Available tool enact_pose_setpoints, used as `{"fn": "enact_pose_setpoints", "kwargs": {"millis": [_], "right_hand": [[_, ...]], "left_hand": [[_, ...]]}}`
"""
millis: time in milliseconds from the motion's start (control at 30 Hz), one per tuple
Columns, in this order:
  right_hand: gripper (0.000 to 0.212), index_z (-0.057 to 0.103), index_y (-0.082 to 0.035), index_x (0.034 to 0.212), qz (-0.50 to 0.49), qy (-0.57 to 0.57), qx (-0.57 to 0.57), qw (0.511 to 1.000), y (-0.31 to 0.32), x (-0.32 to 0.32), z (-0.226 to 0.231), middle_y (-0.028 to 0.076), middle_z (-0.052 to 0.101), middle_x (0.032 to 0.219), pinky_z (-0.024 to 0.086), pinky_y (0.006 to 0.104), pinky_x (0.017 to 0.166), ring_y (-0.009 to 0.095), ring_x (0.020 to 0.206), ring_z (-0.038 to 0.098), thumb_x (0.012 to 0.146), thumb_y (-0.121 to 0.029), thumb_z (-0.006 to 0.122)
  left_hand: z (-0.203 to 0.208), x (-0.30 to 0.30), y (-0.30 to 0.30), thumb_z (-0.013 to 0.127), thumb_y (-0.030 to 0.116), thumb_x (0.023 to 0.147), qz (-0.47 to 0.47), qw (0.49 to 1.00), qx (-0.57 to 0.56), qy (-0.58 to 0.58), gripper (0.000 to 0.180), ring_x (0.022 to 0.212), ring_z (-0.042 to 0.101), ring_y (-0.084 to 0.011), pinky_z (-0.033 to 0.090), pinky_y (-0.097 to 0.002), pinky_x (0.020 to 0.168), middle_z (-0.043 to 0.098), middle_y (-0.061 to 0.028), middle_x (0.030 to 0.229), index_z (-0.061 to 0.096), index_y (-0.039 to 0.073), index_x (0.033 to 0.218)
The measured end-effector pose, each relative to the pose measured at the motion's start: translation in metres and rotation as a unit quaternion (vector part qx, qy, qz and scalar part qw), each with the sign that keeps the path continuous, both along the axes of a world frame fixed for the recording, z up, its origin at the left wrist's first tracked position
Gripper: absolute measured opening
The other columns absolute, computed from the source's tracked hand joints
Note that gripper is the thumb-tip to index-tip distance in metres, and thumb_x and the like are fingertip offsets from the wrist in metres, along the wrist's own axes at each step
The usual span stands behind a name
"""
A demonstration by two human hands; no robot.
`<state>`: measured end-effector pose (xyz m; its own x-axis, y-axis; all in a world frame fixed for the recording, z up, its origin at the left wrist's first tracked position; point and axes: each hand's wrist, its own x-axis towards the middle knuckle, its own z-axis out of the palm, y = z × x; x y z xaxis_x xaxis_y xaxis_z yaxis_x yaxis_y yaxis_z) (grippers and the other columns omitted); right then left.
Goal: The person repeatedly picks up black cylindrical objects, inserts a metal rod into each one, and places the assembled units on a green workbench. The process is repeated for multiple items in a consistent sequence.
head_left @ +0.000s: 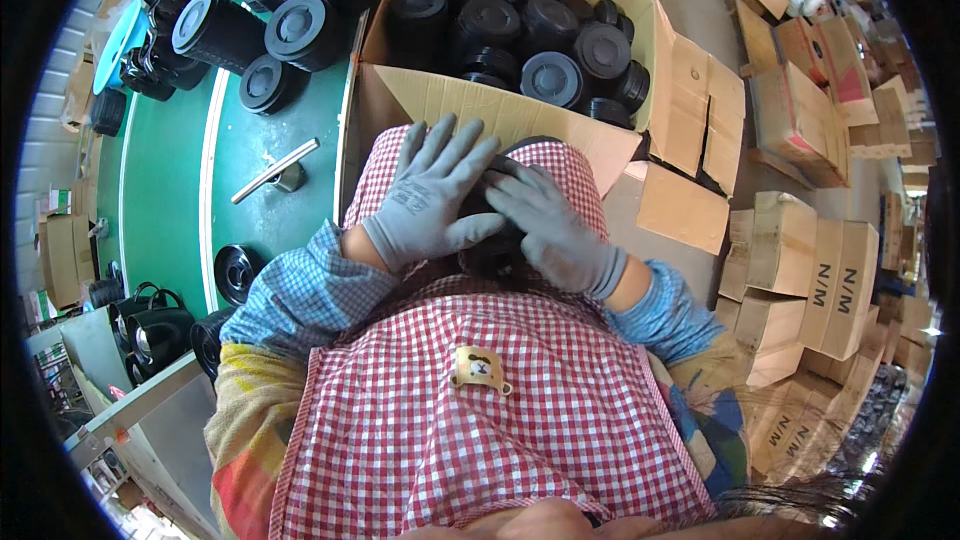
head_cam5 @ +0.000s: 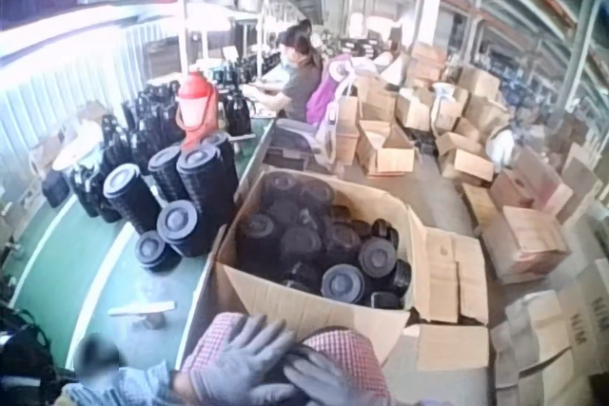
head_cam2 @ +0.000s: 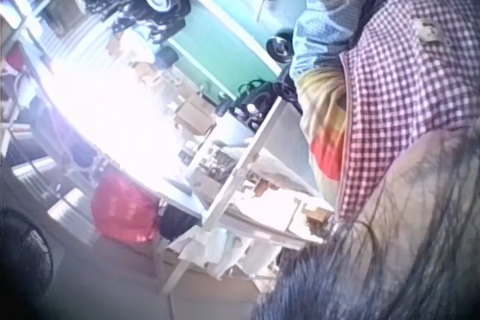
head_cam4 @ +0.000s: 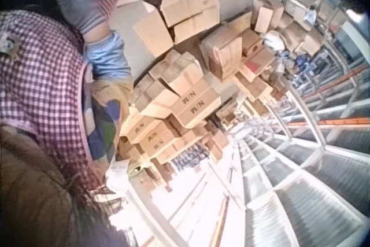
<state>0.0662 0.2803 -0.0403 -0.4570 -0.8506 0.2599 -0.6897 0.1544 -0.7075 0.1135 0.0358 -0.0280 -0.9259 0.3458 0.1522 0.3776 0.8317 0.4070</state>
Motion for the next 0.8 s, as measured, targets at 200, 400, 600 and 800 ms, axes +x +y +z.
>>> {"fn": "enact_pose_setpoints", "kwargs": {"millis": [200, 400, 600, 800], "right_hand": [[0.076, 0.033, -0.004, 0.158, -0.072, -0.06, -0.114, 0.989, -0.004, -0.049, -0.017, 0.023, 0.032, 0.162, 0.018, 0.0464, 0.125, 0.038, 0.151, 0.028, 0.107, -0.059, 0.023], [0.068, 0.033, -0.006, 0.158, -0.091, 0.008, -0.024, 0.996, -0.02, -0.023, -0.022, 0.024, 0.032, 0.161, 0.015, 0.0532, 0.124, 0.04, 0.15, 0.029, 0.104, -0.048, 0.041], [0.063, 0.037, -0.009, 0.157, -0.06, -0.029, 0.008, 0.998, -0.013, -0.038, -0.046, 0.021, 0.039, 0.158, 0.019, 0.0523, 0.123, 0.04, 0.147, 0.033, 0.101, -0.033, 0.052], [0.076, 0.029, -0.012, 0.161, -0.046, -0.056, 0.03, 0.997, -0.016, -0.046, -0.045, 0.022, 0.027, 0.163, 0.011, 0.0527, 0.124, 0.042, 0.151, 0.024, 0.1, -0.054, 0.049]], "left_hand": [[-0.009, -0.039, -0.015, 0.057, 0.016, 0.101, -0.017, 0.908, 0.326, -0.263, 0.037, 0.122, 0.06, -0.0269, 0.047, -0.0373, 0.106, 0.063, -0.0177, 0.131, 0.059, -0.001, 0.134], [-0.043, -0.05, 0.0, 0.053, 0.014, 0.104, 0.02, 0.826, 0.413, -0.383, 0.038, 0.124, 0.058, -0.0293, 0.046, -0.0401, 0.109, 0.06, -0.0175, 0.136, 0.054, 0.0, 0.14], [-0.024, -0.015, 0.018, 0.05, 0.005, 0.095, 0.014, 0.941, 0.272, -0.2, 0.041, 0.125, 0.054, -0.0405, 0.043, -0.0423, 0.11, 0.055, -0.0245, 0.131, 0.051, -0.002, 0.136], [-0.024, -0.034, 0.002, 0.055, 0.013, 0.098, 0.016, 0.908, 0.29, -0.303, 0.044, 0.124, 0.055, -0.037, 0.046, -0.0424, 0.108, 0.056, -0.0235, 0.131, 0.048, -0.002, 0.139]]}}
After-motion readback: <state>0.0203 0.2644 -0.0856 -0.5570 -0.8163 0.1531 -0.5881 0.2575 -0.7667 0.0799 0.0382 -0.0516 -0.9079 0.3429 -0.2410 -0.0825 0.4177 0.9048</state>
